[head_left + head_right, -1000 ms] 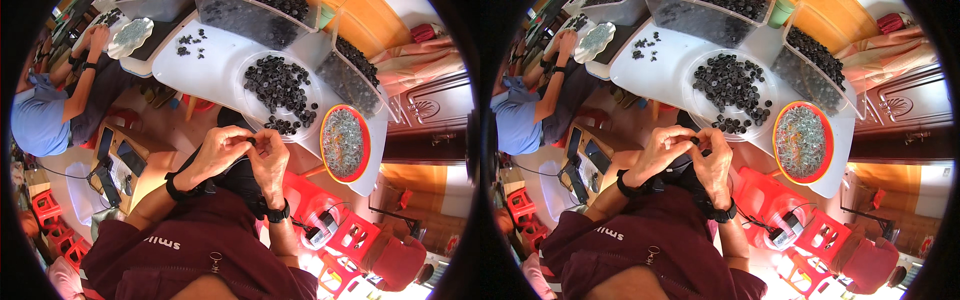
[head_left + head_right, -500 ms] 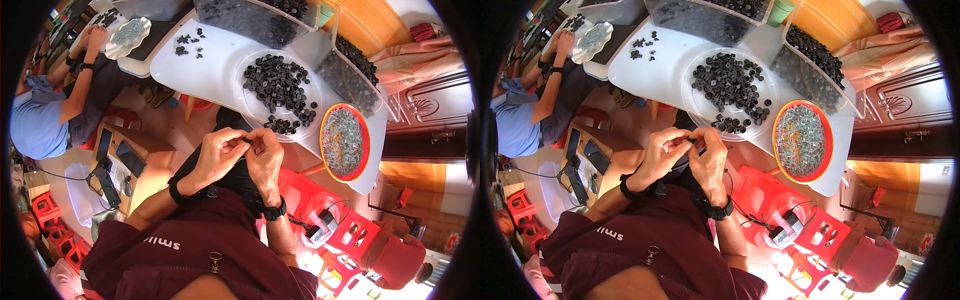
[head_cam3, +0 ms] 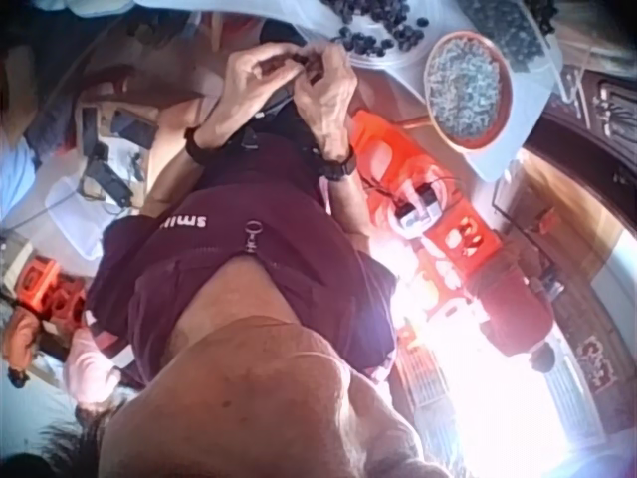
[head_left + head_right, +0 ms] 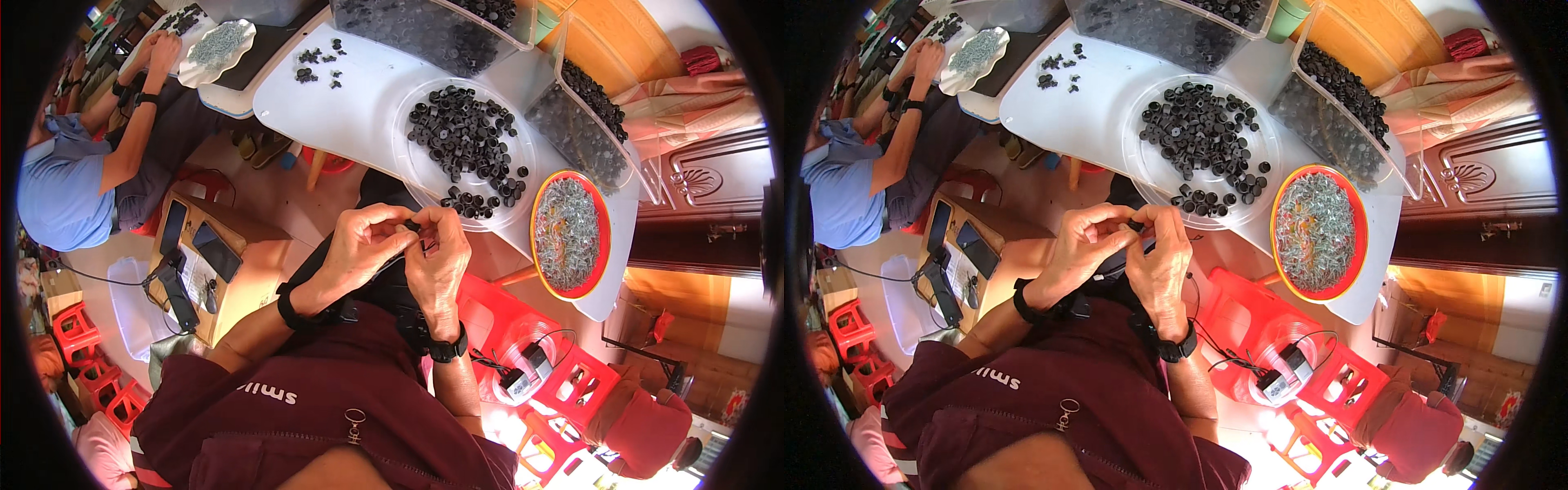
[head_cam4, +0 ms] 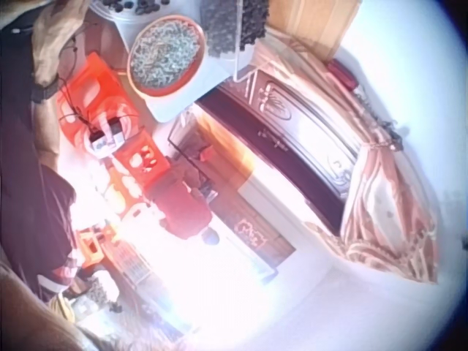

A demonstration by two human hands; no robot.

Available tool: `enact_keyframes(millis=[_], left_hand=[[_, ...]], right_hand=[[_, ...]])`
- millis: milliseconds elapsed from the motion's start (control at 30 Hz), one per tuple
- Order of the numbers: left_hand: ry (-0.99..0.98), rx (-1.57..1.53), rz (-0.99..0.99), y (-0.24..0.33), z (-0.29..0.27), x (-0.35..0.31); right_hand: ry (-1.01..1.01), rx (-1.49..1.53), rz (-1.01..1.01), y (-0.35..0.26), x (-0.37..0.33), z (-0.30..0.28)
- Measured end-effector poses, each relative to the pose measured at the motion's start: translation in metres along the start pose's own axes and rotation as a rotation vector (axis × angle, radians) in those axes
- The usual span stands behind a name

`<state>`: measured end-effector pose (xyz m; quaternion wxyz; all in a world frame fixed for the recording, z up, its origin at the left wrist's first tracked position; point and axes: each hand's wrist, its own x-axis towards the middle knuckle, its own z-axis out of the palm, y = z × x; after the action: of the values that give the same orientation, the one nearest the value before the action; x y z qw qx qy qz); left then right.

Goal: Inspecting and assembling small black rubber or plastic grommets into sets or components at a workbench.

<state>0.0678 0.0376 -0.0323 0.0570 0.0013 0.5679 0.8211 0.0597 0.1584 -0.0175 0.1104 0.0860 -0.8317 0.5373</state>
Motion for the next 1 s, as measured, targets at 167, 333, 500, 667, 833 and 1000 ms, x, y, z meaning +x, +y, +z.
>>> enact_keyframes(millis=[167,333,500,667,833,1000], left_hand=[[0.025,0.043,0.057,-0.003,0.004,-0.003],[0.058,0.069,0.102,-0.005,0.007,-0.007],[-0.072,-0.091,-0.147,0.012,-0.005,0.0],[-0.251,-0.231,-0.358,0.017,-0.025,0.013],[-0.279,-0.221,-0.371,0.018,-0.026,0.016],[-0.293,-0.203,-0.382,0.011,-0.029,0.019]], right_hand=[[-0.006,0.005,-0.008,-0.003,0.0,-0.002],[0.0,0.001,-0.043,0.0,-0.002,-0.001],[0.028,0.038,0.03,-0.004,-0.003,-0.005],[-0.002,-0.012,-0.015,-0.01,-0.006,-0.007],[-0.02,-0.058,-0.042,-0.012,-0.005,-0.009],[-0.033,-0.087,-0.048,-0.01,-0.007,-0.008]])
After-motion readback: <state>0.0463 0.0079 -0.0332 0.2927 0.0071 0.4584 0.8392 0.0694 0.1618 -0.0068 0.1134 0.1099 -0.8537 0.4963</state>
